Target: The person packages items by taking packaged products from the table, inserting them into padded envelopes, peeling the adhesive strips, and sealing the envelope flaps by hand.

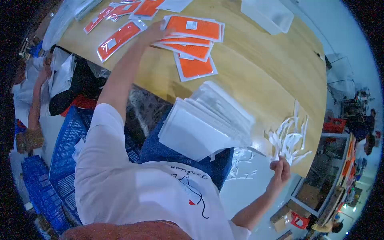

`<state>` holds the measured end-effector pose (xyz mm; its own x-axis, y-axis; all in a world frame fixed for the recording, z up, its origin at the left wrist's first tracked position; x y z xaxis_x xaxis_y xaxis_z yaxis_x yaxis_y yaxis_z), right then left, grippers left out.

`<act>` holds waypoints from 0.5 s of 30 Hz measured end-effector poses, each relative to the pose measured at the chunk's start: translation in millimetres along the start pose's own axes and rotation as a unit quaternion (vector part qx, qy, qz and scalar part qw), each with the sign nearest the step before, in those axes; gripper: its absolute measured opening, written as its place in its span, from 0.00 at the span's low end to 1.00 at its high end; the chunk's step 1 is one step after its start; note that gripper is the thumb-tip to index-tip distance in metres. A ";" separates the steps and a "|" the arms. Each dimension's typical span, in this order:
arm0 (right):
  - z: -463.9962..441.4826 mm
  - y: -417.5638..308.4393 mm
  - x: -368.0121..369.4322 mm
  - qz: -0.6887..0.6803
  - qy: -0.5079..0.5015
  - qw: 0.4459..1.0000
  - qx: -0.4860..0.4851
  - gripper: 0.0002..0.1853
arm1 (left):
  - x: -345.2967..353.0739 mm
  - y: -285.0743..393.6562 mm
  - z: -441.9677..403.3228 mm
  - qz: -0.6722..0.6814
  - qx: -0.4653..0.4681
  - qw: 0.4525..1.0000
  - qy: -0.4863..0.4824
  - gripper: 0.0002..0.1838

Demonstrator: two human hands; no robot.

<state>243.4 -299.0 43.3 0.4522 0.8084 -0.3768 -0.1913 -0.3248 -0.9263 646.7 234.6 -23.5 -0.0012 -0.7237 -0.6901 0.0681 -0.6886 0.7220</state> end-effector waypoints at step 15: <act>-148.9 -62.1 137.4 0.072 -0.121 0.981 -0.133 0.14 | 166.1 154.5 95.3 -0.045 0.270 0.921 -0.278 0.31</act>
<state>447.1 -240.8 47.9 0.2105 0.8274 -0.5206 0.0111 -0.5346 -0.8451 562.0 3.6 -21.7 -0.5029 -0.4718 -0.7242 -0.4626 -0.5609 0.6866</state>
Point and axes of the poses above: each hand's wrist, its own z-axis away from the middle knuckle, its own x-axis out of the palm, y = z × x, the point moved 8 cm from there along -z, towards the middle knuckle, and after that the axes turned 5 degrees about -y, right-handed, at the moved point
